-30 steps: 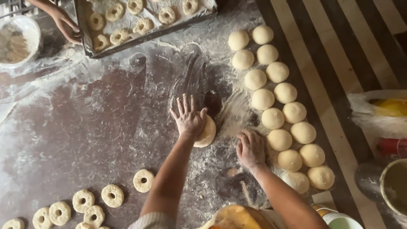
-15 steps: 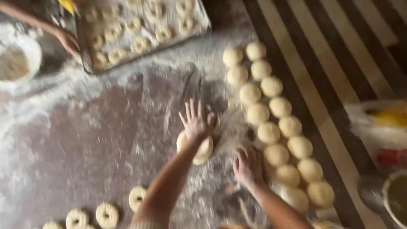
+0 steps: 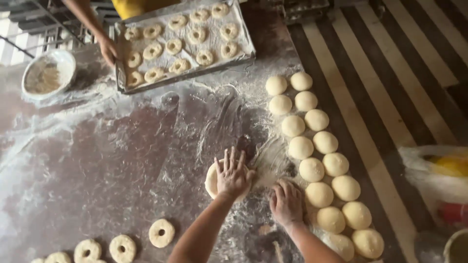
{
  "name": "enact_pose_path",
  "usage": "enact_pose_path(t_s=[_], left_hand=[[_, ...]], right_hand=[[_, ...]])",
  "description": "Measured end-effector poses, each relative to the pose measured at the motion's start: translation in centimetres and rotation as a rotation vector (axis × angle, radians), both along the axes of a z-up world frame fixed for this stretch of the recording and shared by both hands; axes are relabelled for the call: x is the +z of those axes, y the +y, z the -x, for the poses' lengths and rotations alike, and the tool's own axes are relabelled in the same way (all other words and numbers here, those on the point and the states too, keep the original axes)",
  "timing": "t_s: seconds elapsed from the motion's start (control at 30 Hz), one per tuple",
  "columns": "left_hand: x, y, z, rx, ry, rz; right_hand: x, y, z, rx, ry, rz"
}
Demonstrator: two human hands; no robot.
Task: Shaping individual balls of dough into rings and arranging them on a large floured table in a bakery.
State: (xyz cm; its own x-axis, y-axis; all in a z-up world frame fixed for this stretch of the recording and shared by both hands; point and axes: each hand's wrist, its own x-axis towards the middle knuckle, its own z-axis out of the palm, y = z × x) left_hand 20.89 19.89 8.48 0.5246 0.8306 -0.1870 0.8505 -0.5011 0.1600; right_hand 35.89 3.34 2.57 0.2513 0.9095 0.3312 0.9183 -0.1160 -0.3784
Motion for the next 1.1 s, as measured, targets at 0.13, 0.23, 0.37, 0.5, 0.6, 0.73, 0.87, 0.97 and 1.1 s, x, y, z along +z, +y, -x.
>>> enact_pose_path(t_s=[0.13, 0.23, 0.37, 0.5, 0.6, 0.73, 0.87, 0.97, 1.1], left_hand=[[-0.8, 1.6, 0.7, 0.028, 0.016, 0.149], [-1.3, 3.3, 1.2, 0.12, -0.327, 0.027], [0.7, 3.3, 2.2, 0.123, -0.091, -0.114], [-0.9, 4.7, 1.2, 0.197, -0.066, 0.152], [-0.8, 5.8, 0.6, 0.196, -0.267, -0.102], [0.9, 5.6, 0.3, 0.094, -0.007, 0.133], [-0.5, 7.1, -0.6, 0.111, -0.184, 0.006], [-2.3, 5.7, -0.8, 0.063, -0.322, -0.135], [-0.1, 6.6, -1.5, -0.003, -0.064, 0.035]], right_hand=[[0.4, 0.2, 0.7, -0.007, -0.007, -0.013], [0.3, 0.4, 0.6, -0.02, -0.07, -0.058], [-0.9, 0.3, 0.4, -0.02, -0.091, -0.035], [0.4, -0.3, 0.3, 0.005, -0.095, -0.067], [0.1, 0.4, 0.4, -0.054, -0.101, -0.01], [0.1, 0.4, 0.5, -0.008, -0.063, -0.04], [-1.1, 0.5, 0.4, -0.033, -0.066, -0.013], [-0.4, -0.3, 0.6, -0.037, -0.069, 0.026], [0.2, 0.6, 0.8, -0.01, -0.027, -0.044]])
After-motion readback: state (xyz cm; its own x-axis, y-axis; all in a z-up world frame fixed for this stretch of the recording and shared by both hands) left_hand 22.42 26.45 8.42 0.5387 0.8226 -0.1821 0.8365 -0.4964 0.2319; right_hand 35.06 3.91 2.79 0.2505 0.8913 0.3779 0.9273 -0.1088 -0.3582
